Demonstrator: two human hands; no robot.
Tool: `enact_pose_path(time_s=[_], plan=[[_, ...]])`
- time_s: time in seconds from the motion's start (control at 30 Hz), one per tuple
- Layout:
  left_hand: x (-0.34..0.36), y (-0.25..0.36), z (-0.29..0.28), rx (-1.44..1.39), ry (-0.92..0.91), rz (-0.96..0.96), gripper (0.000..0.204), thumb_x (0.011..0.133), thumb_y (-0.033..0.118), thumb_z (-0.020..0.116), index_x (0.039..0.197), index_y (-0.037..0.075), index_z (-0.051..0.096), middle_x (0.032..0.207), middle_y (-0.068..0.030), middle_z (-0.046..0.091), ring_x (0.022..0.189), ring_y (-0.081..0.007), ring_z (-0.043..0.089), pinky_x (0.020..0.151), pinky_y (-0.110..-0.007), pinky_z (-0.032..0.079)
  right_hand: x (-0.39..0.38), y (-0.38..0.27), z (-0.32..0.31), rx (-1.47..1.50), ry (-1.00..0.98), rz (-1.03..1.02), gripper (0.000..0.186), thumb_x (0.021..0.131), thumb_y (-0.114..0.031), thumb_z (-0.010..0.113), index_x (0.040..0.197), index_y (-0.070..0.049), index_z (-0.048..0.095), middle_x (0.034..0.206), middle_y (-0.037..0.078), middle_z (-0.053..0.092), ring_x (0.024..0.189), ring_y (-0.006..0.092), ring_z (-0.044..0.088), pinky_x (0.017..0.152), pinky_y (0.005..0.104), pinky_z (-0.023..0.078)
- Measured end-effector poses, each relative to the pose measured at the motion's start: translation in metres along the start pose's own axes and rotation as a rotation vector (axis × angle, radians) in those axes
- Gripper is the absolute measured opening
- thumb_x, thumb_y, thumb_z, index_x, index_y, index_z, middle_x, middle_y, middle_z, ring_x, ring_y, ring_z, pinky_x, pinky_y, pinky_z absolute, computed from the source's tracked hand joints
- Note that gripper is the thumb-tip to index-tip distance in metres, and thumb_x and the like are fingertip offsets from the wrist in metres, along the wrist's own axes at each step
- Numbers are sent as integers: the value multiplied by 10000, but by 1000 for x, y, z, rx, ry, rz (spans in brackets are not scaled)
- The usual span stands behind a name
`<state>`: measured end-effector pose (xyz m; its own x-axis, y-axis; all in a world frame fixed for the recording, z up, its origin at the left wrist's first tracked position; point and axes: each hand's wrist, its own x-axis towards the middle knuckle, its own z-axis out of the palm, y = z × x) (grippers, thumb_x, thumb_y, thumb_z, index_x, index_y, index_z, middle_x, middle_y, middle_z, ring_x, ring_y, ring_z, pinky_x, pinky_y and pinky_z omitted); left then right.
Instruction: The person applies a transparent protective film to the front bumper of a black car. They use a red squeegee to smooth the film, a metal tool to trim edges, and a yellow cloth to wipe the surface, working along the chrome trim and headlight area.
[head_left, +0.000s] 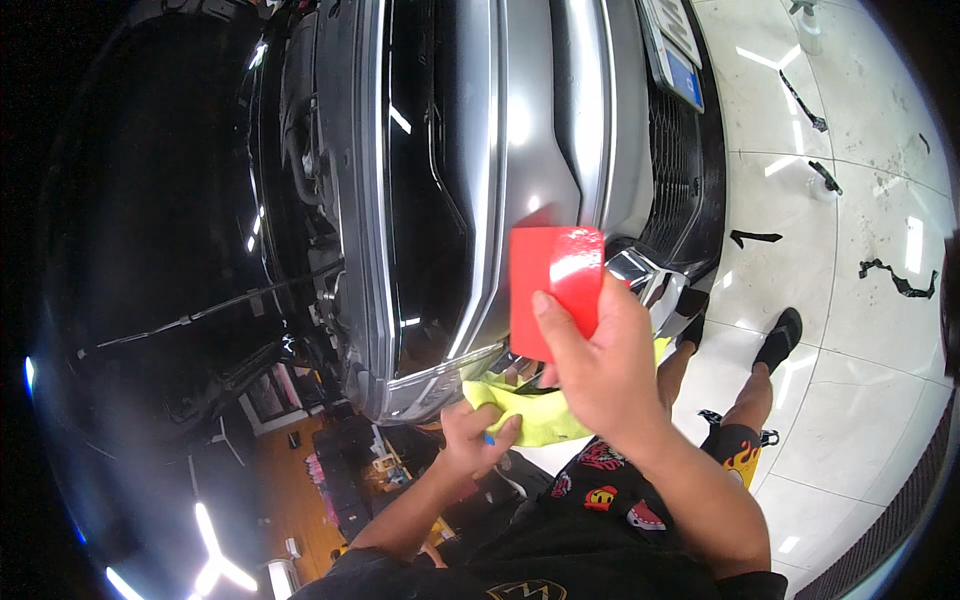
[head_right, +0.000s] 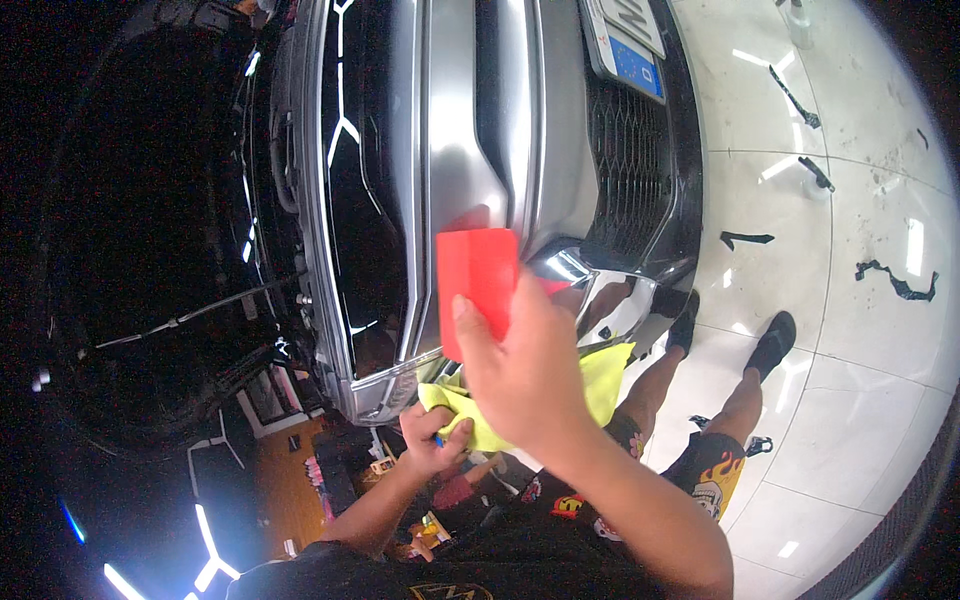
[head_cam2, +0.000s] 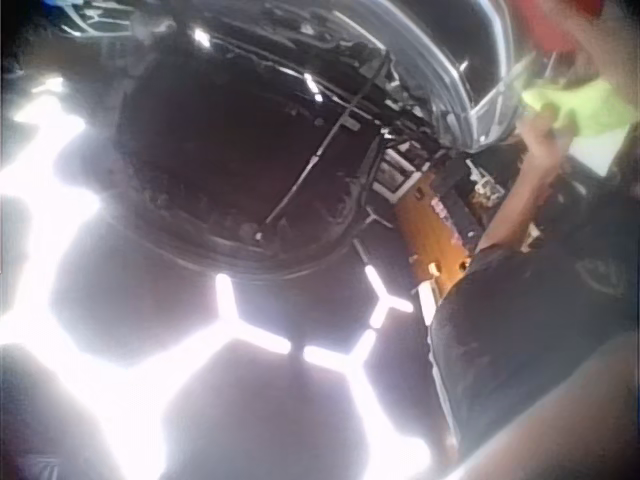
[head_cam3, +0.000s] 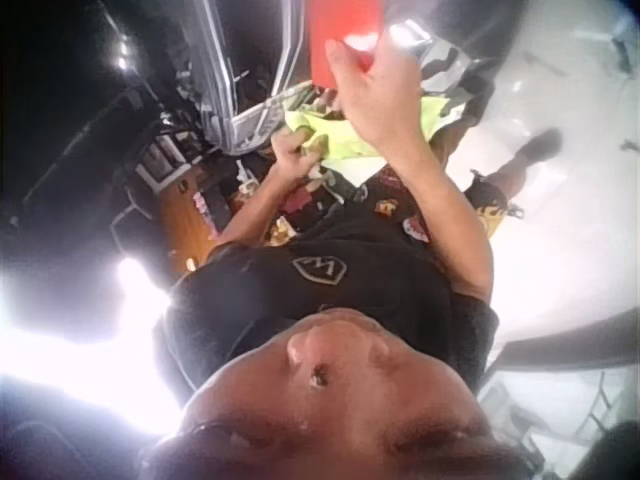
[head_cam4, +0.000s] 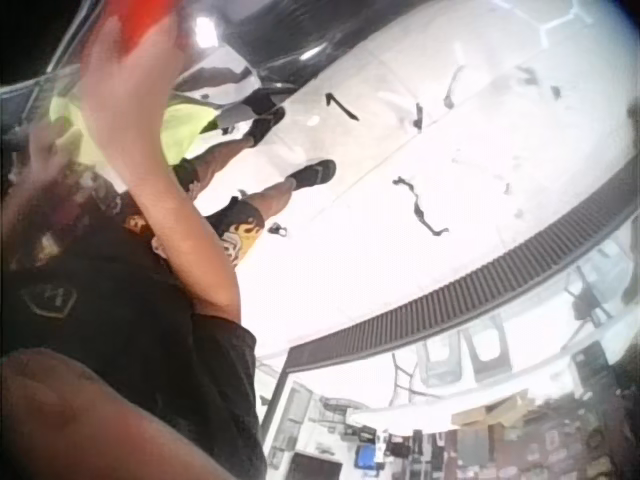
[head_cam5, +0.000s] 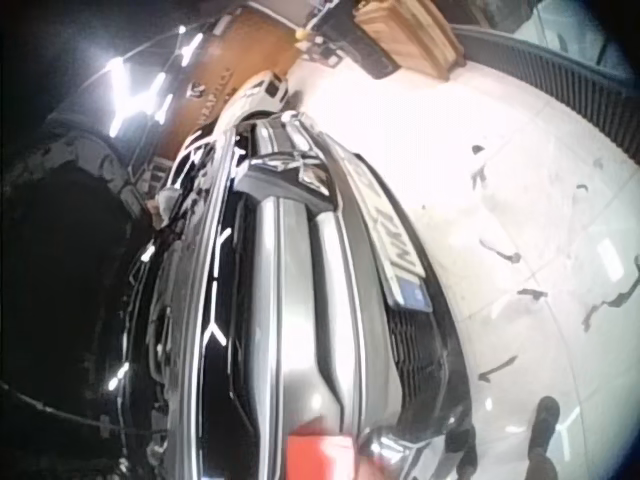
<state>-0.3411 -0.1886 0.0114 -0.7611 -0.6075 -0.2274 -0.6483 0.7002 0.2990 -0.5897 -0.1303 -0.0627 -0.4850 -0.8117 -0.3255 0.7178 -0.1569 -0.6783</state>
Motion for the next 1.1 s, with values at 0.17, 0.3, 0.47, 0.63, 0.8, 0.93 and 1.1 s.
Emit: enact_pose_path(time_s=[0.17,0.3,0.47,0.63,0.8,0.93,1.1], plan=[[-9,-3,-15,-77,-124,-212,289,873,289,798,876,13,710,818,-130,668,678,-231,631,641,-340,487,-29,-19,-49,-274,-281,55,272,956,-166,667,1148,12,593,804,166,735,767,356,747,698,401,564],[7,60,-18,-640,-56,-256,648,895,529,762,1226,-13,634,1107,-100,664,959,-181,629,853,-339,501,-71,-20,-44,-382,-504,148,292,962,-213,652,1140,8,584,800,197,709,763,404,724,693,443,554],[-10,77,-10,-1043,-85,-368,243,964,210,738,1067,-7,708,955,-56,672,840,-134,607,733,-307,478,-84,-45,-40,-419,-775,438,514,965,-305,710,1317,9,505,1012,207,691,906,406,699,809,446,550],[1,55,-33,-985,-243,-30,223,901,202,791,1034,28,750,964,-89,672,810,-200,629,703,-326,475,-81,-10,-75,-1010,-406,-11,578,865,-260,801,1339,-32,560,1272,217,606,1205,386,588,1076,450,437],[12,42,-53,-893,-334,125,256,824,196,867,1024,57,791,1142,-126,625,904,-243,654,765,-337,499,-91,2,-112,-898,-348,246,258,912,-131,725,1106,-25,591,1269,193,646,1192,314,611,1048,406,473],[16,51,-59,-811,-267,75,267,841,198,857,1038,34,784,1156,-139,603,1002,-269,625,847,-345,490,-109,-19,-132,157,-39,189,147,937,-106,669,1048,-64,580,1247,162,644,1137,259,645,965,379,542],[23,57,-43,-978,-144,-76,226,917,153,772,1094,13,762,1123,-112,611,1035,-242,591,908,-352,468,-129,-35,-179,-318,-426,487,701,898,-406,778,1429,-8,551,1227,83,643,1091,199,621,947,351,487]])
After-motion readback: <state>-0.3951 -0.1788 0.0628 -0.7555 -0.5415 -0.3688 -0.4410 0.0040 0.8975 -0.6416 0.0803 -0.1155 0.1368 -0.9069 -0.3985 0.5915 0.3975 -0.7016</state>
